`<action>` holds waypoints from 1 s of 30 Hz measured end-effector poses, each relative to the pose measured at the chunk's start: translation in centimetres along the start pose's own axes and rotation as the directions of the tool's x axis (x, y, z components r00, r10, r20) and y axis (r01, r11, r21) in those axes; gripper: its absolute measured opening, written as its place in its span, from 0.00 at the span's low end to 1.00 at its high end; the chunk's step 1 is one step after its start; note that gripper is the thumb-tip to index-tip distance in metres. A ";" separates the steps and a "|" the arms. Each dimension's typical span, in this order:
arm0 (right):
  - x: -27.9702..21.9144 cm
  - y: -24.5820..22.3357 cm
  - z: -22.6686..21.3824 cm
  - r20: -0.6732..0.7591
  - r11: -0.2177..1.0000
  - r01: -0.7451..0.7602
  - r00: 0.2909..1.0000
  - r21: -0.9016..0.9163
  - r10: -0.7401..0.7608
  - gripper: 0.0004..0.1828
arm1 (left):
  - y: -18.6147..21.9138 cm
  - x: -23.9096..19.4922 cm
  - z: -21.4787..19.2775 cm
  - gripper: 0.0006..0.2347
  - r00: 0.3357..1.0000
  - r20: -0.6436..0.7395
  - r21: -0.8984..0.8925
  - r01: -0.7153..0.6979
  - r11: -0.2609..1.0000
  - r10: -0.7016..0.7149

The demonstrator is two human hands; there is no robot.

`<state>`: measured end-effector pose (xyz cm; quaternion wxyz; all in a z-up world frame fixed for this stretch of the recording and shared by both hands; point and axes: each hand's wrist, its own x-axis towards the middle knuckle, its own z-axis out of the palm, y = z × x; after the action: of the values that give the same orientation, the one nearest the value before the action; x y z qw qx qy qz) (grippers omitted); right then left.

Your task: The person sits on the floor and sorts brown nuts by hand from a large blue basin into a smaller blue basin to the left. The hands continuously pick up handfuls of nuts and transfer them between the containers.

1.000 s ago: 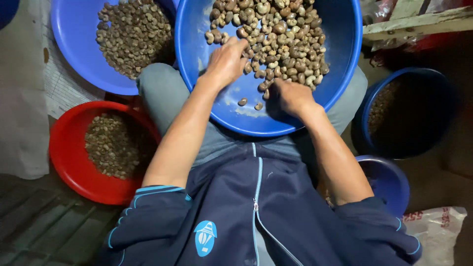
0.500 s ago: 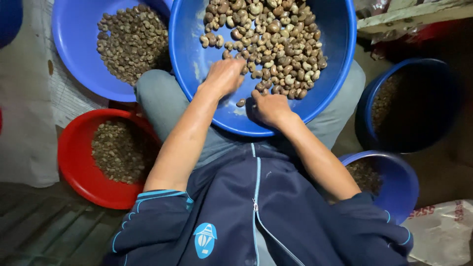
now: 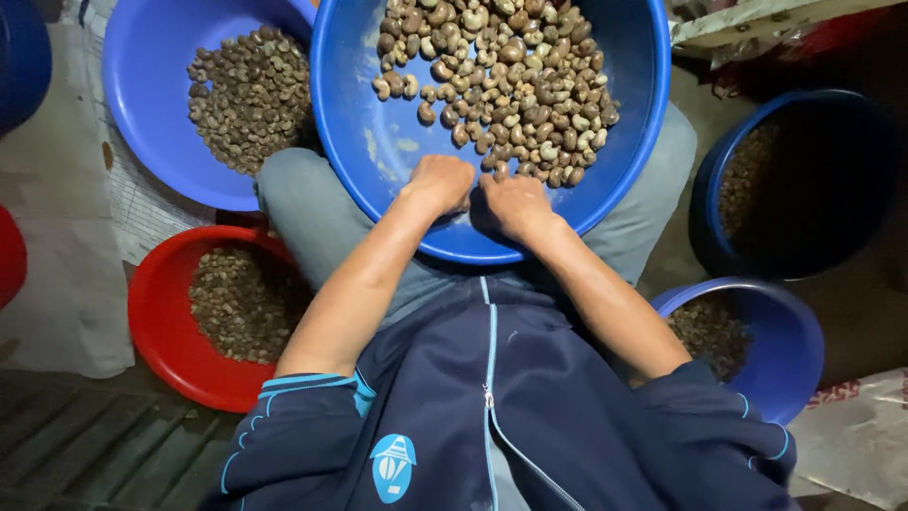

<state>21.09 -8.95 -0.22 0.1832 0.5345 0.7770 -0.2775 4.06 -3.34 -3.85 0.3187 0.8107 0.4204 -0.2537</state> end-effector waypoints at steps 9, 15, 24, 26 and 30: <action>-3.3 2.0 -7.7 -0.313 0.357 0.242 0.937 0.902 0.155 0.09 | -1.0 -5.7 -6.7 0.13 0.971 -0.240 -0.487 -0.130 0.864 0.011; -5.6 3.4 -11.6 -0.106 -0.305 0.222 0.929 0.926 0.353 0.11 | 0.8 -5.7 -9.4 0.06 0.989 -0.033 -0.955 -0.073 0.289 0.143; -3.6 4.9 -6.4 -0.373 0.655 0.077 0.869 0.752 0.326 0.13 | 1.7 -1.7 -4.0 0.14 0.949 -0.308 -0.429 -0.072 0.900 -0.071; -3.4 4.3 -6.1 -0.339 0.775 -0.030 0.888 0.632 0.311 0.13 | 1.8 -0.2 -2.9 0.16 0.938 -0.337 -0.335 -0.037 0.942 -0.082; -2.5 3.0 -5.2 -0.271 0.950 -0.170 0.932 0.263 0.242 0.16 | 1.2 1.3 -1.9 0.14 0.925 -0.368 -0.210 0.021 0.978 -0.098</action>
<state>24.86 -6.69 4.52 0.0271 0.6673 0.6965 -0.2624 6.04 -1.83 -3.05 0.3049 0.7945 0.5218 -0.0591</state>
